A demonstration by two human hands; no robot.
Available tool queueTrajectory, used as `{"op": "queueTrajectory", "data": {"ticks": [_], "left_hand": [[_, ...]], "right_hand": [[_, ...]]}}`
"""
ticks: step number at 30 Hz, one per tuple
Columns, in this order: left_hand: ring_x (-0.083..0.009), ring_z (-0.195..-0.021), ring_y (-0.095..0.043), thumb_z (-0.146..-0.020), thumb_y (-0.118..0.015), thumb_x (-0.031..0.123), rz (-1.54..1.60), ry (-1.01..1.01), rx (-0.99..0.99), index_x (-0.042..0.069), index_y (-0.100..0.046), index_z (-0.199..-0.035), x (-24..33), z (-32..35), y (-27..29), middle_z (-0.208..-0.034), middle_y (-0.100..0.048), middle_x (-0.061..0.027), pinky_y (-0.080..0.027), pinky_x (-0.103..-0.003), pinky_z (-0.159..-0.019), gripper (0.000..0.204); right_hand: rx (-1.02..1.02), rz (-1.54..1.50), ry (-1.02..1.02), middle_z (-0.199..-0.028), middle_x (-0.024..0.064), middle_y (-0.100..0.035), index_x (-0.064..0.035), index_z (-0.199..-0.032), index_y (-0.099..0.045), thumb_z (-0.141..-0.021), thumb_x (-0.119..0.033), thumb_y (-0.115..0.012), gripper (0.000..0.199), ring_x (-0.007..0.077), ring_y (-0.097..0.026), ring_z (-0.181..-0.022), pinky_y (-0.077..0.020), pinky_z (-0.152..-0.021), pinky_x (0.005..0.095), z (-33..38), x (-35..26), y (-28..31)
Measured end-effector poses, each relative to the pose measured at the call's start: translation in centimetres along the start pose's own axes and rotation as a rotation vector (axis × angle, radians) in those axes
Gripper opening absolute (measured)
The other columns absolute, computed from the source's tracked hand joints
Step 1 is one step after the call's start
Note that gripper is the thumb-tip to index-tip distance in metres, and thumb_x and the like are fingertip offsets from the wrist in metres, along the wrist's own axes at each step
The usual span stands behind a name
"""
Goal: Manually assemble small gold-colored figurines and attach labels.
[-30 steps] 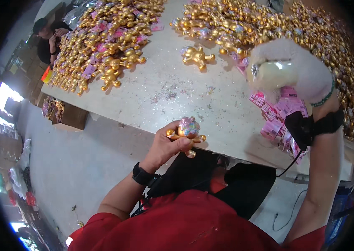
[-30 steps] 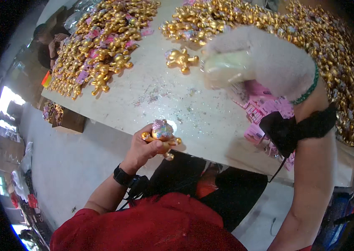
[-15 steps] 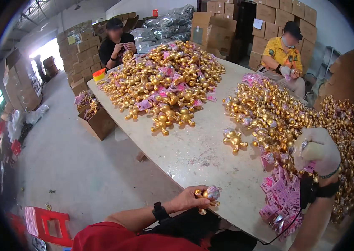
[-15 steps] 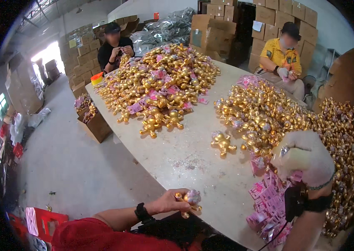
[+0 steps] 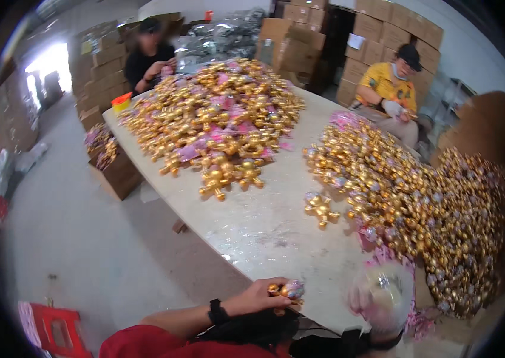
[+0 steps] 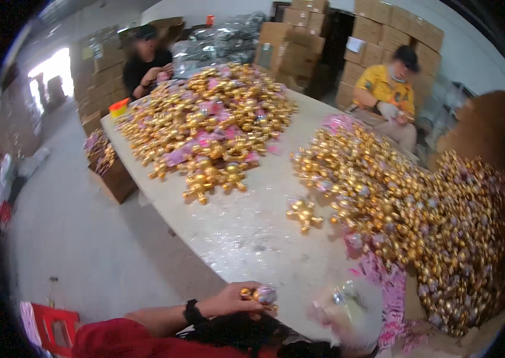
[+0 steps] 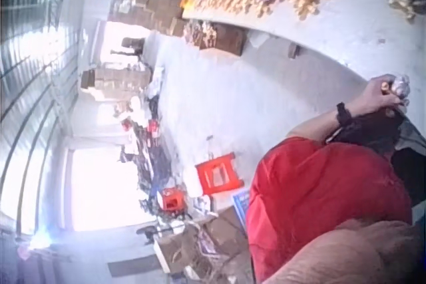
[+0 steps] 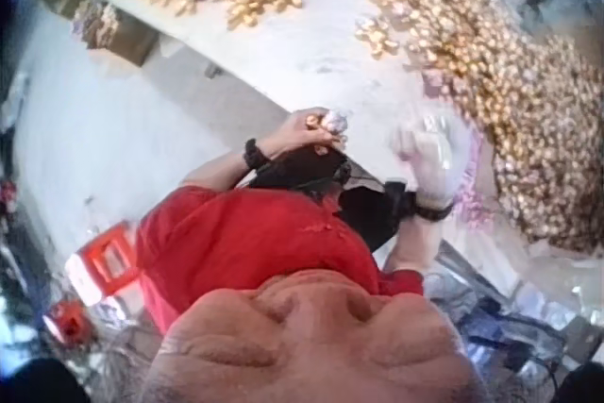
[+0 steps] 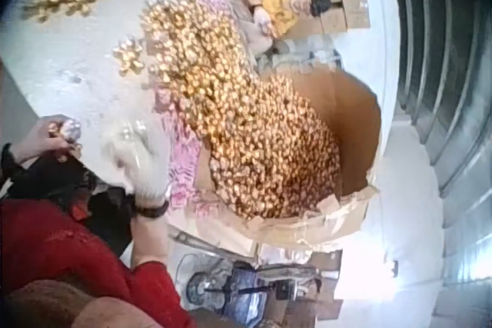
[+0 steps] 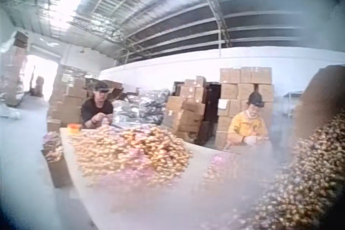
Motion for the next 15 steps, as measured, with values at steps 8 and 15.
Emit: {"op": "queueTrajectory", "data": {"ticks": [8, 15], "left_hand": [[-0.0066, -0.081, -0.052, -0.085, -0.064, 0.011, 0.057, -0.047, 0.037, 0.002, -0.050, -0.120, -0.5, -0.1, 0.7, -0.090, -0.057, -0.0014, -0.047, -0.021, -0.072, 0.038], [-0.0134, -0.084, -0.060, -0.082, -0.065, 0.012, 0.245, 0.049, 0.079, 0.003, -0.037, -0.133, 2.6, 3.6, -0.6, -0.102, -0.060, -0.0083, -0.052, -0.024, -0.067, 0.059]], "right_hand": [[0.312, -0.329, -0.026, -0.054, 0.0003, -0.034, -0.0049, -0.075, -0.051, -0.087, -0.026, -0.058, 0.024, 0.0133, -0.034, -0.046, -0.0290, -0.040, 0.0262, 7.1, 4.2, -5.7], [0.484, -0.002, -0.232, -0.066, 0.0078, -0.059, 0.0024, -0.080, -0.061, -0.076, -0.009, -0.061, 0.012, 0.0113, -0.051, -0.053, -0.0378, -0.046, 0.0238, 12.1, 9.0, -2.4]]}}
Point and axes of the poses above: each hand's wrist, its own z-axis away from the middle knuckle, its own y-axis out of the back of the hand, x = y × z, the point moved 8 cm from there along -z, towards the middle knuckle
